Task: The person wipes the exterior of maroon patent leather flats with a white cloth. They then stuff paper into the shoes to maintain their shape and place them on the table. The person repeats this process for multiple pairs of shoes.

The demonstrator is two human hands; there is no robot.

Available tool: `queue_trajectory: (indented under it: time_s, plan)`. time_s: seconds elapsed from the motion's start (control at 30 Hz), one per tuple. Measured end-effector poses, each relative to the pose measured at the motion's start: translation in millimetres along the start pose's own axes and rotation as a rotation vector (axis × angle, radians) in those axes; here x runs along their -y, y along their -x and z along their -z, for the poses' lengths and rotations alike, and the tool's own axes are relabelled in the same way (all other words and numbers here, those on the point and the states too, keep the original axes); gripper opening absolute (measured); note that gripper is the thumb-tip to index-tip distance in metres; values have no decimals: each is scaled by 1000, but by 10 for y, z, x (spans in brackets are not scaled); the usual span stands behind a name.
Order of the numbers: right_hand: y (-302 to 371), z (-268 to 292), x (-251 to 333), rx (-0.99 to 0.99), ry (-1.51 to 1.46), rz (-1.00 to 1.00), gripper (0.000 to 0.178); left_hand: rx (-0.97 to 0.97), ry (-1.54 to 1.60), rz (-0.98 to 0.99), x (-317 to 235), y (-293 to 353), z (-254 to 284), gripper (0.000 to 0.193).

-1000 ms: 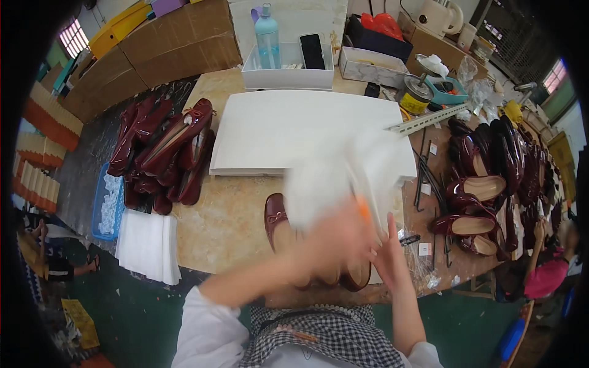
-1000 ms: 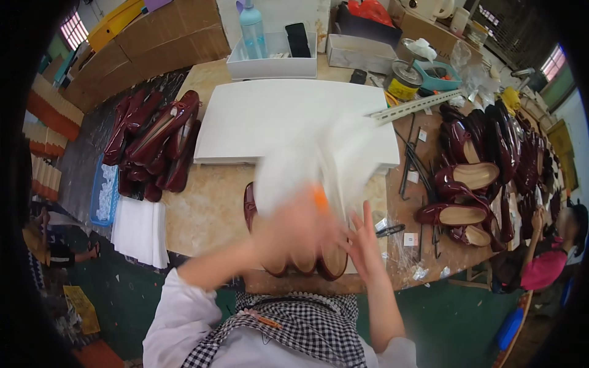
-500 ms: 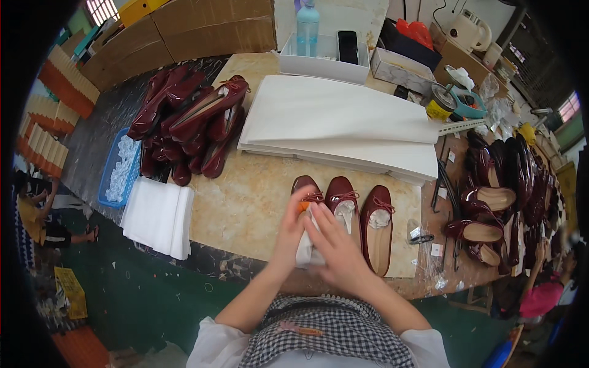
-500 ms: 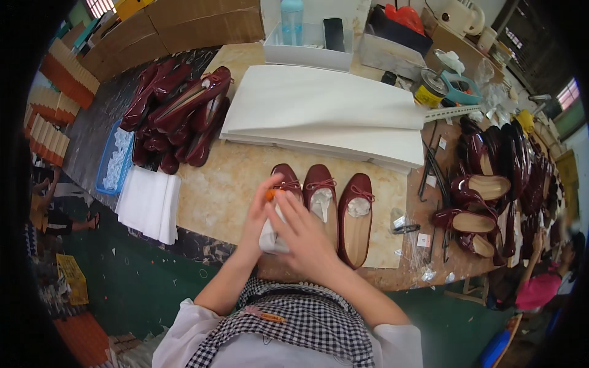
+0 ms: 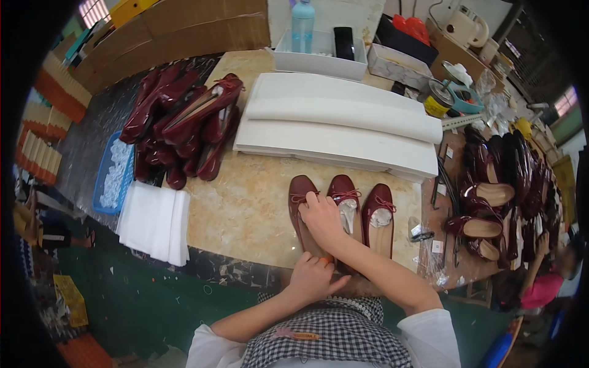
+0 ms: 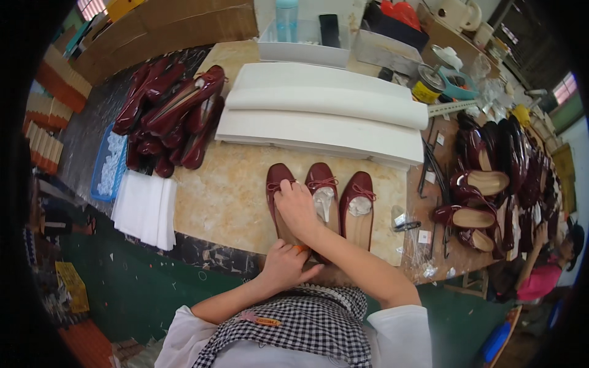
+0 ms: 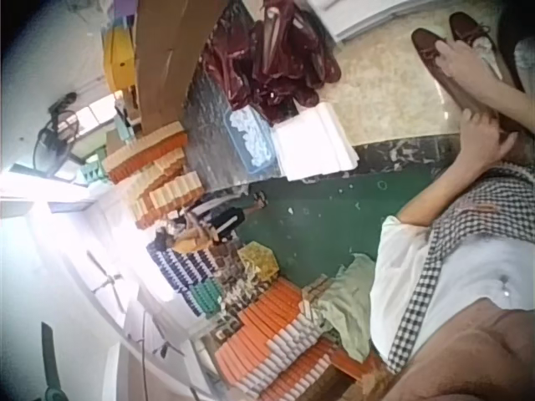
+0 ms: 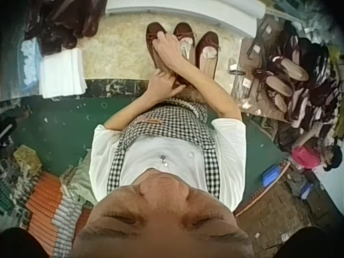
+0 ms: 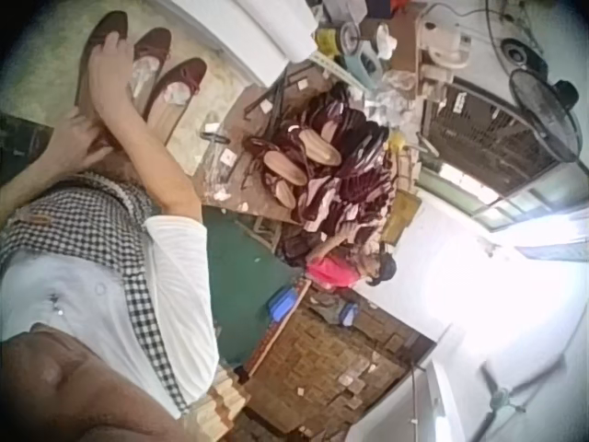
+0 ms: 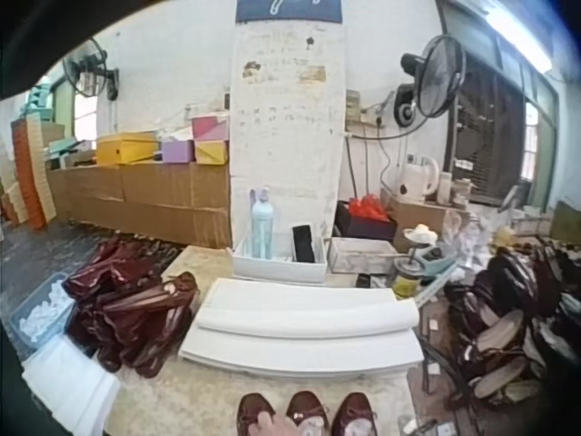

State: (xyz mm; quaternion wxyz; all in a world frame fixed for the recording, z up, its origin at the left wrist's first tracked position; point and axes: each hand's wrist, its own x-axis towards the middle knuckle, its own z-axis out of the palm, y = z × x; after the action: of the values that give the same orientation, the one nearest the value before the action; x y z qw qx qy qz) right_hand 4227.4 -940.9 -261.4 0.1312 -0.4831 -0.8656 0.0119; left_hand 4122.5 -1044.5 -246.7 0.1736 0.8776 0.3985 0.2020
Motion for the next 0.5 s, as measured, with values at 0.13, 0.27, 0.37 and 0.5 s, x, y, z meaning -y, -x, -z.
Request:
queue_trajectory:
  time_s: [0.13,0.27,0.37,0.5]
  plan:
    - [160,265,-292,6,-659,-100,50,-43,3,48,18,51,-77,37]
    - [-23,89,-301,-102,-130,-265,62,-76,-42,-44,-23,-42,-116,36]
    - [-83,28,-289,-89,-161,-286,60,-36,-66,-50,-34,-55,-56,34]
    - [298,469,-723,-185,-673,-318,48,-252,-64,-128,219,-61,184,39]
